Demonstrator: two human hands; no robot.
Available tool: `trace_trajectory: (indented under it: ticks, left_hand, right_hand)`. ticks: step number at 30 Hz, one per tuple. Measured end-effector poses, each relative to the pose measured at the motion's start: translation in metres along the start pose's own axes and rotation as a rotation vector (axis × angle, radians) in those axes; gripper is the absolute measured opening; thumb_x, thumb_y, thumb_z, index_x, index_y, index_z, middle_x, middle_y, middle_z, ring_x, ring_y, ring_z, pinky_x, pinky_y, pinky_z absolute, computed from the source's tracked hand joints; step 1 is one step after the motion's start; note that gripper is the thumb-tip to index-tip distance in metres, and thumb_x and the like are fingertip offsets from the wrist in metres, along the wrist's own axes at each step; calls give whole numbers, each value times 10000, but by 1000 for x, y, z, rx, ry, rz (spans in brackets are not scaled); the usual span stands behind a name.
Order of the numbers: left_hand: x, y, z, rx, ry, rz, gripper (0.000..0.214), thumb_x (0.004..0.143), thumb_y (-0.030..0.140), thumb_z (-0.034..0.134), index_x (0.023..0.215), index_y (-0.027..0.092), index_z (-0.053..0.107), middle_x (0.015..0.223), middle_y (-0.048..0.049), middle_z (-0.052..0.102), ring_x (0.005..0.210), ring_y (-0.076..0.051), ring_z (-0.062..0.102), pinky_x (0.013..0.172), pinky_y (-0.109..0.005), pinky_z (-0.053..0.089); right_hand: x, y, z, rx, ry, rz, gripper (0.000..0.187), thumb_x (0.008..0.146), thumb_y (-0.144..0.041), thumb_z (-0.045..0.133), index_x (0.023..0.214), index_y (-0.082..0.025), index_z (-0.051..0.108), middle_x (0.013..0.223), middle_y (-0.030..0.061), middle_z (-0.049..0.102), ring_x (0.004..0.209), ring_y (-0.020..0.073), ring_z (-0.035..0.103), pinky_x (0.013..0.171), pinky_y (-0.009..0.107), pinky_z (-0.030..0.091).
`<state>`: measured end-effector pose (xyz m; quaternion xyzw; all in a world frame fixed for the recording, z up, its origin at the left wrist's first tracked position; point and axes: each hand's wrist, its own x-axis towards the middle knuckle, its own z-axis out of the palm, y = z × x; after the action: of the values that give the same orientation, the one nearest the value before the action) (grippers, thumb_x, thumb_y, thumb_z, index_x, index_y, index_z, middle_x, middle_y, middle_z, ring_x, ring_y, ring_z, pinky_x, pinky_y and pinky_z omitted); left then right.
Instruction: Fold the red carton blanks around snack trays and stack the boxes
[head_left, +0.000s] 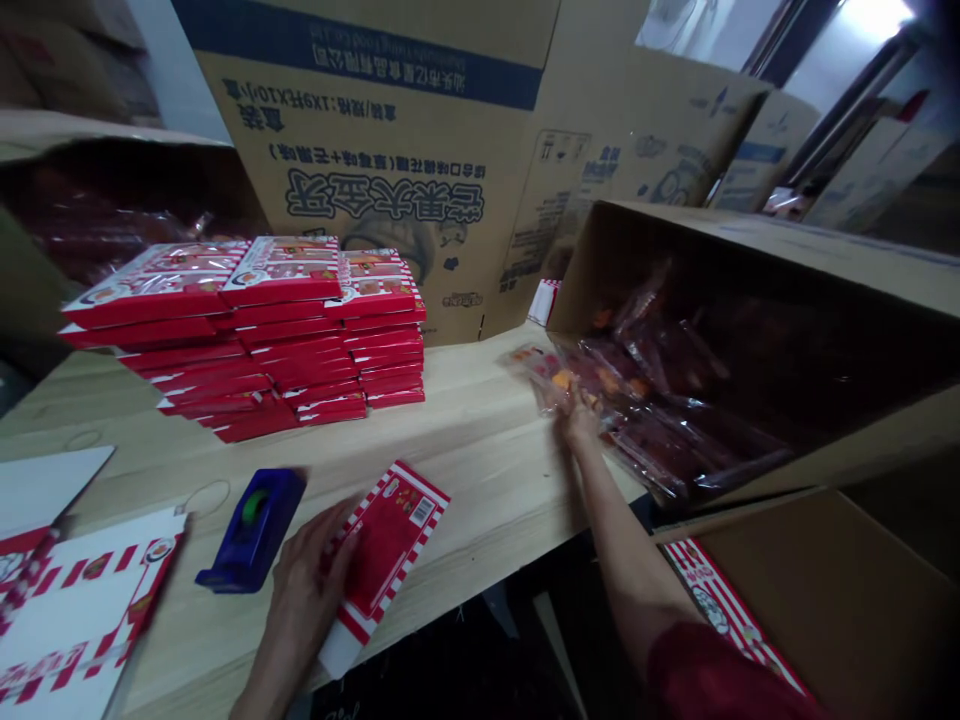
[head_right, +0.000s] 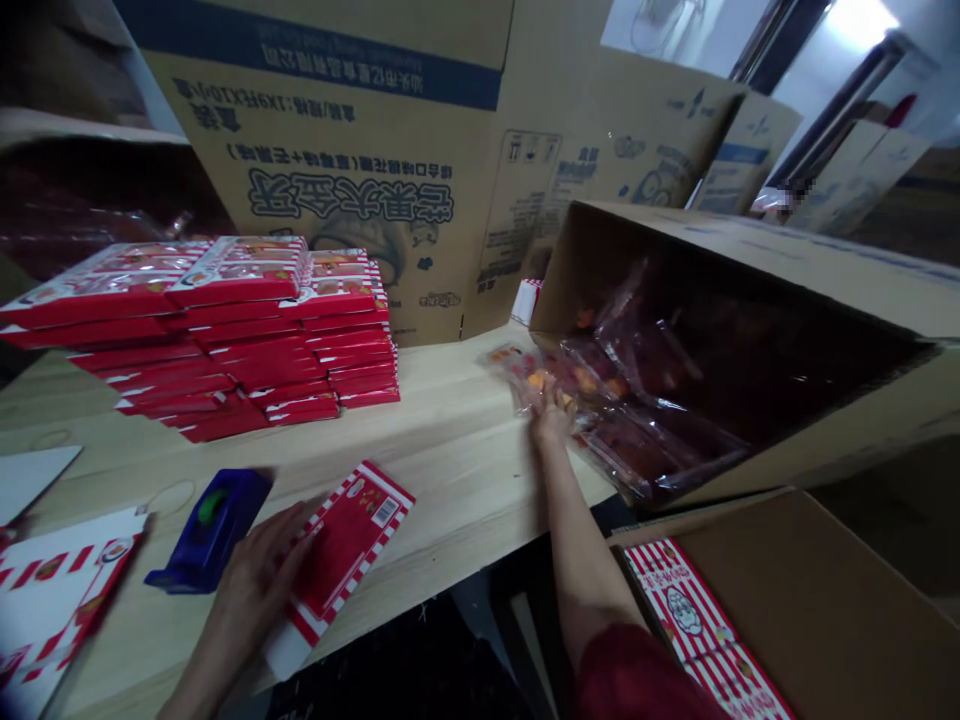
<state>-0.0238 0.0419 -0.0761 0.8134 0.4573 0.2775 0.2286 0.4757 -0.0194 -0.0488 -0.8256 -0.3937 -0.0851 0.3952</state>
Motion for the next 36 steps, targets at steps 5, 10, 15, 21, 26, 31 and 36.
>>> trace_trajectory:
  ticks: [5,10,15,21,26,31,36]
  left_hand:
    - [2,4,-5,-69,-12,-8,465,965,533,522,1301,260,694,1356,-106,704,1274,-336,624,1124,-559,456]
    - [6,11,-4,-124,-46,1,440,962,516,550,1287,261,703,1365,-99,703,1286,-329,626,1131,-557,466]
    - [3,15,-10,-133,-12,-15,423,960,516,554,1224,243,740,1328,-104,723,1277,-335,629,1140,-558,461]
    - [-3,43,-7,-164,-31,-48,497,974,466,570,1416,242,608,1475,-122,598,1383,-320,540,1193,-550,405]
    - [-4,89,-22,-174,99,3,1095,838,484,772,1672,280,93,1736,-159,182,1599,-391,161,1236,-659,259]
    - [-19,112,-76,-366,-178,175,529,905,399,720,1422,323,636,1452,-129,646,1398,-358,552,1155,-560,434]
    - [-73,80,-109,-558,5,-296,247,891,383,728,1054,224,824,1059,-110,819,962,-287,775,881,-407,616]
  right_hand:
    - [-9,1,35,-36,-17,-1,336,1004,-335,652,1316,-211,634,1397,109,620,1239,284,626,1033,517,539]
    - [-64,-17,49,23,-26,-131,418,979,-137,495,1359,-157,666,1482,183,592,1503,360,367,1191,595,393]
    - [-124,-36,22,144,-14,-304,418,957,-132,446,1277,-165,714,1365,147,684,1491,310,414,1189,621,404]
    - [-180,-71,-34,384,126,-415,365,987,-89,497,1220,-237,735,1245,109,745,1425,316,522,1139,686,423]
    - [-185,-119,-98,625,-163,-338,286,981,-173,610,1210,-266,754,1227,107,763,1270,310,656,1087,584,519]
    - [-174,-163,-114,844,-569,-256,198,1004,-245,624,1126,-249,780,1153,96,790,1140,263,729,975,431,610]
    - [-152,-192,-82,920,-880,-278,737,912,-334,761,1565,-375,423,1639,87,453,1382,293,589,952,448,638]
